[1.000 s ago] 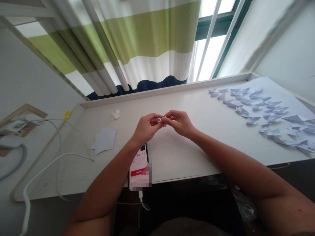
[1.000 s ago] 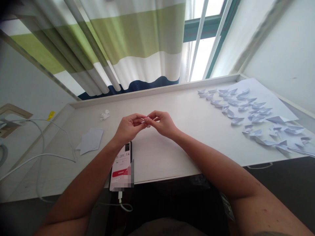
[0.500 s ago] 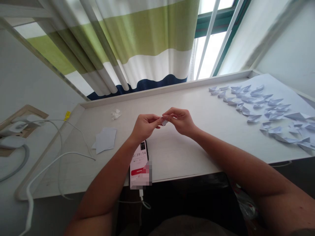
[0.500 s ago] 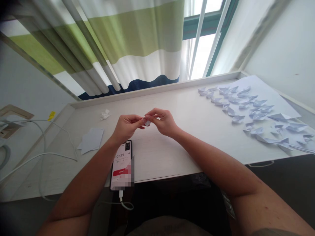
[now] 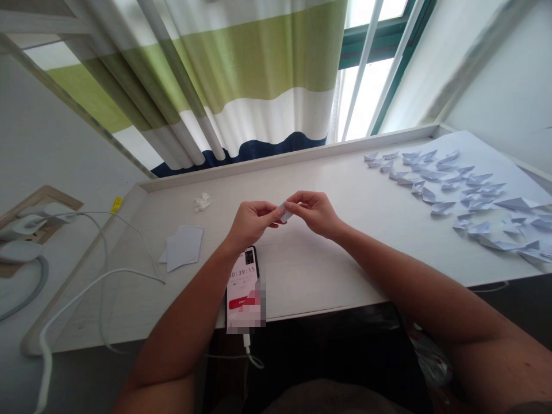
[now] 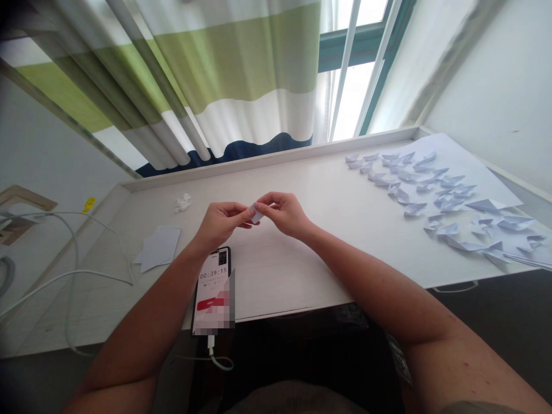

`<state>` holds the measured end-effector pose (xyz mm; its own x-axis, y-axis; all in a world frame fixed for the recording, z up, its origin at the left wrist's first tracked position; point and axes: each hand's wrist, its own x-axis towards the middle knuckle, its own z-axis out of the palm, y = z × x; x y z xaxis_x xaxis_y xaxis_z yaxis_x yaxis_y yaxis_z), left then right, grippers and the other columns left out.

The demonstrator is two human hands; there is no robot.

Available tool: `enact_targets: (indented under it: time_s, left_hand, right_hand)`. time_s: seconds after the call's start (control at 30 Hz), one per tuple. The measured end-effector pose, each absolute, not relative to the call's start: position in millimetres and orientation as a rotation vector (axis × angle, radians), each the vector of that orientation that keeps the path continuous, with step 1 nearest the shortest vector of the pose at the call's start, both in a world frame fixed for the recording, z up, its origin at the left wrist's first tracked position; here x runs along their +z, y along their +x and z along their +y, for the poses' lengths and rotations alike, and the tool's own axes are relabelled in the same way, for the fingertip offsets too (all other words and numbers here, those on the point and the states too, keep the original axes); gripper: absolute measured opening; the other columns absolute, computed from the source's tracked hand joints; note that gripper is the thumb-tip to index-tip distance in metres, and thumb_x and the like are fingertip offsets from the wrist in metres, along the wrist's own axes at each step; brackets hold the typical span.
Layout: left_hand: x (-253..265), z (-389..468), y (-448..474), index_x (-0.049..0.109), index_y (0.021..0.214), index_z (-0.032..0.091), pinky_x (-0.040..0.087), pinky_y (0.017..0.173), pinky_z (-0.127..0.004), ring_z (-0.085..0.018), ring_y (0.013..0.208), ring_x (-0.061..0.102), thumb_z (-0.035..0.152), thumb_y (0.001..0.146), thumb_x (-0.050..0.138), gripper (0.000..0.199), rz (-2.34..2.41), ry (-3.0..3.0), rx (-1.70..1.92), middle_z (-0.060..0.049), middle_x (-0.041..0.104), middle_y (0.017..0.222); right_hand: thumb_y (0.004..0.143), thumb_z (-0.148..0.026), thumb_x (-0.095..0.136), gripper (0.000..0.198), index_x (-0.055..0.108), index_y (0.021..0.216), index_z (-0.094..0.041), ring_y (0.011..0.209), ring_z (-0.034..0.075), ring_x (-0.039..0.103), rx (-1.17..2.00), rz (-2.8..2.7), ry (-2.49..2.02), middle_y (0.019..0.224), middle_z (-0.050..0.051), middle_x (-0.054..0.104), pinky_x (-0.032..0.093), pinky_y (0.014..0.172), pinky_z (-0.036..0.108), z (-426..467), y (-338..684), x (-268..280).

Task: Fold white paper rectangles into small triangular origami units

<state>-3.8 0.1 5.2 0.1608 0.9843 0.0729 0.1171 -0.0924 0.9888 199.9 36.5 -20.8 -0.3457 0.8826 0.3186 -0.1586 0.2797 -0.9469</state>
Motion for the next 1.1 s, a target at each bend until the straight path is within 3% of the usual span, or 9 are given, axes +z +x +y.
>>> enact_targets:
  time_s: [0.23,0.43,0.67,0.8,1.0,1.1]
  left_hand:
    - [5,-4,2,0.086,0.092,0.016,0.068,0.075,-0.037,-0.025,0.080,0.084,0.055,0.081,0.094,0.042,1.072,1.459,1.022,-0.012,0.085,0.087]
    - [5,-5,4,0.081,0.099,0.015,0.067,0.073,-0.036,-0.027,0.083,0.085,0.052,0.079,0.097,0.045,1.046,1.427,1.019,-0.013,0.086,0.093]
    - [0,4,-1,0.064,0.100,0.018,0.065,0.073,-0.033,-0.022,0.079,0.082,0.037,0.072,0.100,0.050,1.101,1.384,1.247,-0.003,0.082,0.082]
    - [0,5,-5,0.060,0.108,0.020,0.064,0.075,-0.033,-0.021,0.078,0.081,0.037,0.079,0.096,0.050,1.106,1.417,1.183,-0.001,0.080,0.078]
    - [-4,7,-6,0.058,0.085,0.020,0.062,0.076,-0.032,-0.018,0.076,0.079,0.036,0.078,0.096,0.041,1.045,1.519,1.231,0.000,0.075,0.077]
    - [-6,9,-6,0.068,0.085,0.018,0.062,0.076,-0.033,-0.018,0.078,0.077,0.034,0.082,0.091,0.029,1.034,1.578,1.243,-0.004,0.078,0.082]
  right_hand:
    - [0.088,-0.034,0.076,0.019,0.069,0.076,-0.022,0.067,0.017,0.066,1.199,-1.537,-0.729,0.071,-0.001,0.071,0.055,0.063,0.031,31,197,-18]
    - [0.088,-0.050,0.084,0.031,0.072,0.083,-0.022,0.072,0.017,0.068,1.249,-1.480,-0.678,0.079,0.001,0.075,0.060,0.068,0.033,35,195,-22]
    - [0.076,-0.070,0.093,0.055,0.071,0.084,-0.020,0.072,0.019,0.074,1.311,-1.414,-0.669,0.079,0.003,0.077,0.065,0.071,0.037,40,194,-27]
    - [0.077,-0.069,0.093,0.054,0.071,0.087,-0.021,0.075,0.020,0.076,1.312,-1.420,-0.658,0.081,0.004,0.078,0.067,0.076,0.040,40,193,-29]
    - [0.080,-0.060,0.093,0.048,0.074,0.104,-0.023,0.076,0.019,0.075,1.266,-1.505,-0.630,0.083,0.001,0.078,0.066,0.077,0.039,40,196,-30]
    - [0.084,-0.059,0.090,0.040,0.078,0.097,-0.023,0.083,0.022,0.077,1.203,-1.559,-0.646,0.087,0.004,0.081,0.066,0.083,0.042,40,198,-28]
